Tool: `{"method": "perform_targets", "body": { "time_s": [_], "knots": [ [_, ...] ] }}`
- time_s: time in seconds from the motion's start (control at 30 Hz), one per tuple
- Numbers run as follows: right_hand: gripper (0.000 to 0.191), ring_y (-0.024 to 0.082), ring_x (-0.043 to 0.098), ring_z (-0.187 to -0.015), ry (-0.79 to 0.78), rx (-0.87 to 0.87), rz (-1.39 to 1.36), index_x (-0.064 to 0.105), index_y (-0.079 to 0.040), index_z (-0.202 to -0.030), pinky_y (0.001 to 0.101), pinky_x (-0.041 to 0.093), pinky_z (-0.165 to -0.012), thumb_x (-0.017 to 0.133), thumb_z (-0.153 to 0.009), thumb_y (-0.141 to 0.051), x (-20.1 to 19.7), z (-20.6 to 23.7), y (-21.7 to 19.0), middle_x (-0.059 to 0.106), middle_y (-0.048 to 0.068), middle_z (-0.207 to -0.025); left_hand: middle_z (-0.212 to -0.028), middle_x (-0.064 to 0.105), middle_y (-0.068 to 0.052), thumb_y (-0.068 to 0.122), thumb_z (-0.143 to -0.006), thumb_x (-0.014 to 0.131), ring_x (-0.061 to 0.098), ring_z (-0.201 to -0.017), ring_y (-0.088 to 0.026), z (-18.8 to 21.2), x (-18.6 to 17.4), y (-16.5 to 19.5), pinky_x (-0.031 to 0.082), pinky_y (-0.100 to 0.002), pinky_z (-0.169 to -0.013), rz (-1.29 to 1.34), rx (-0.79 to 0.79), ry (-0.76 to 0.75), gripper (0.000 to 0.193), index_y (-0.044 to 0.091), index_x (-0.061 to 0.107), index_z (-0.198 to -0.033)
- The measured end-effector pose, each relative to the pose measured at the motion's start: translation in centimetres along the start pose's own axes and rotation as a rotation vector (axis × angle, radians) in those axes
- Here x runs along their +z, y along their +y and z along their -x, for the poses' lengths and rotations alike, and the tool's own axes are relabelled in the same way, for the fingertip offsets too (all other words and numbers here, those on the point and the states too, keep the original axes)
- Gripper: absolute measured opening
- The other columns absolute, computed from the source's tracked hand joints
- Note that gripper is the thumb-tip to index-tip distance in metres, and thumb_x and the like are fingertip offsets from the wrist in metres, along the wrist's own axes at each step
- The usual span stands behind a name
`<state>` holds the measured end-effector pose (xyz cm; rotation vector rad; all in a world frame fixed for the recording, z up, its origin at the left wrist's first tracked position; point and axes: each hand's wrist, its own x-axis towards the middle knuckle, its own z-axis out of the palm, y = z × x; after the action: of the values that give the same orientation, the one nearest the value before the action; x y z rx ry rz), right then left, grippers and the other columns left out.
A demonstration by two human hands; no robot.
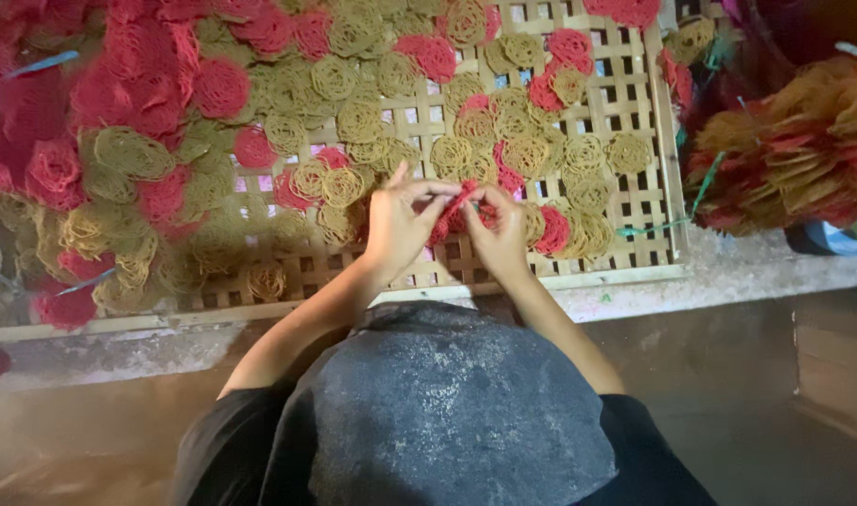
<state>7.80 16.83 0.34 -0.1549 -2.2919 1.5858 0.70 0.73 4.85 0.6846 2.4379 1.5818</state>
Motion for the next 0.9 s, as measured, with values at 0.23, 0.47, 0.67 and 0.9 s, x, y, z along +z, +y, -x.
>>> {"method": "perform_targets", "body": {
  "time_s": [0.23,0.47,0.67,0.9],
  "knots": [
    [0.008,0.011,0.059,-0.076,-0.059,0.211,-0.132,0.071,-0.001,-0.095,0.0286,0.049,-0.071,0.069,-0.099,-0.009,-1.4,0.3,-0.2,0.068,0.005,-0.082,-0.097,0.078,-0.007,0.001,-0.092,0.069,0.072,-0.081,-0.013,0.3,-0.4,0.9,0.058,-0.03,-0.074,0.135,-0.071,-0.035,0.016,0.007,0.079,-0.103],
    [0.008,0.025,0.068,-0.082,0.058,-0.207,0.371,0.071,-0.005,-0.091,0.0396,0.047,-0.077,0.074,-0.095,-0.01,-1.1,0.0,-1.3,0.073,0.011,-0.088,-0.111,0.071,-0.011,0.012,-0.096,0.072,0.068,-0.086,-0.022,-0.9,-0.4,-3.7,0.058,-0.037,-0.078,-0.051,-0.032,-0.01,0.03,0.011,0.071,-0.126],
    [0.012,0.016,0.058,-0.063,0.072,0.014,0.14,0.069,-0.002,-0.094,0.0313,0.043,-0.059,0.071,-0.098,-0.013,-1.3,-0.6,-2.0,0.064,0.007,-0.074,-0.121,0.059,-0.014,0.033,-0.074,0.087,0.053,-0.109,-0.035,-2.6,0.8,-5.9,0.044,-0.05,-0.088,-0.689,0.081,0.005,0.064,0.004,0.062,-0.126],
    [0.011,0.016,0.055,-0.062,0.083,-0.007,0.189,0.07,-0.003,-0.093,0.0324,0.041,-0.058,0.073,-0.096,-0.013,-1.2,-1.1,-2.7,0.062,0.006,-0.071,-0.109,0.08,-0.01,0.016,-0.097,0.07,0.079,-0.101,-0.018,-3.3,0.9,-9.1,0.058,-0.032,-0.091,0.053,-0.366,-0.066,0.033,0.006,0.061,-0.126]
  ]
}}
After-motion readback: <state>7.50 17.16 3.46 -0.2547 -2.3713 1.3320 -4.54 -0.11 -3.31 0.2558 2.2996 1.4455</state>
